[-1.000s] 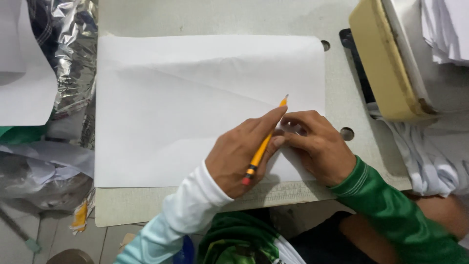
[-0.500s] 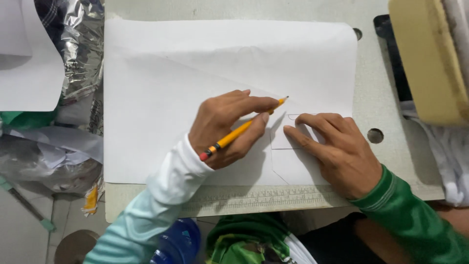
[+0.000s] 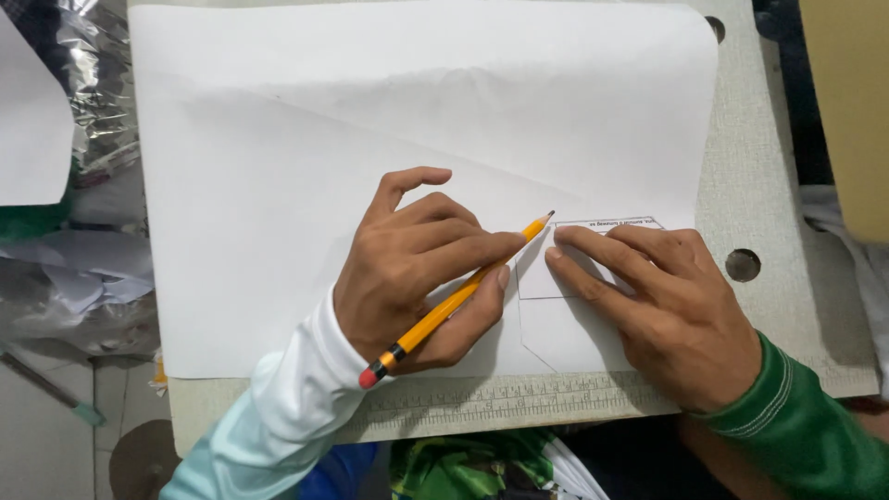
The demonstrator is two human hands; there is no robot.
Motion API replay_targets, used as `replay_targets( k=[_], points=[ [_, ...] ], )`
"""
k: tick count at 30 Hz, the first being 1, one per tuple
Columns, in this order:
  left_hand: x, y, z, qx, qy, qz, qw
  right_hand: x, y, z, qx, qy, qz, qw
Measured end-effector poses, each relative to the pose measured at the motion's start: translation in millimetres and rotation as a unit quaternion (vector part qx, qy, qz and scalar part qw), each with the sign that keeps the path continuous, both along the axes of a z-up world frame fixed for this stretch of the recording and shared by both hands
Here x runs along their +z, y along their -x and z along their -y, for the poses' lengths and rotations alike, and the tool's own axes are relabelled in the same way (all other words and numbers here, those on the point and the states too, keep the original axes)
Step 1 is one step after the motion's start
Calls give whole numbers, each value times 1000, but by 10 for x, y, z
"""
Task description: Tracing a paper template onto a larger sheet of paper using a pencil
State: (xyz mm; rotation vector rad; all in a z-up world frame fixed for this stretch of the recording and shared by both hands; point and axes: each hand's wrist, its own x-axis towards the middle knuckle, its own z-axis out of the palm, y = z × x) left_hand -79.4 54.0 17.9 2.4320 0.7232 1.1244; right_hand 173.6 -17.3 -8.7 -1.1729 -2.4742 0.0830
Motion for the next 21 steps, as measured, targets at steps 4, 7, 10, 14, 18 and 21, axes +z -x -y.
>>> replay_targets(
  k=[4, 7, 10, 14, 18, 21],
  points=[
    [-12, 5, 3, -3, 22, -5, 1000, 10, 7, -11, -6, 5, 18, 1000],
    [-47, 4, 7, -5, 29, -11, 1000, 15, 15, -9, -7, 7, 18, 1000],
    [-65, 3, 5, -7, 31, -15, 999, 41, 26, -21, -3, 7, 17, 1000],
    [-72, 1, 1, -3, 29, -23, 999, 33, 19, -10, -3, 8, 25, 1000],
    [-93, -4, 1, -7, 23, -19, 1000, 39, 22, -16, -2, 8, 22, 1000],
    [-98, -4, 7, -12, 32, -17, 999, 43, 25, -20, 0, 5, 20, 1000]
  ],
)
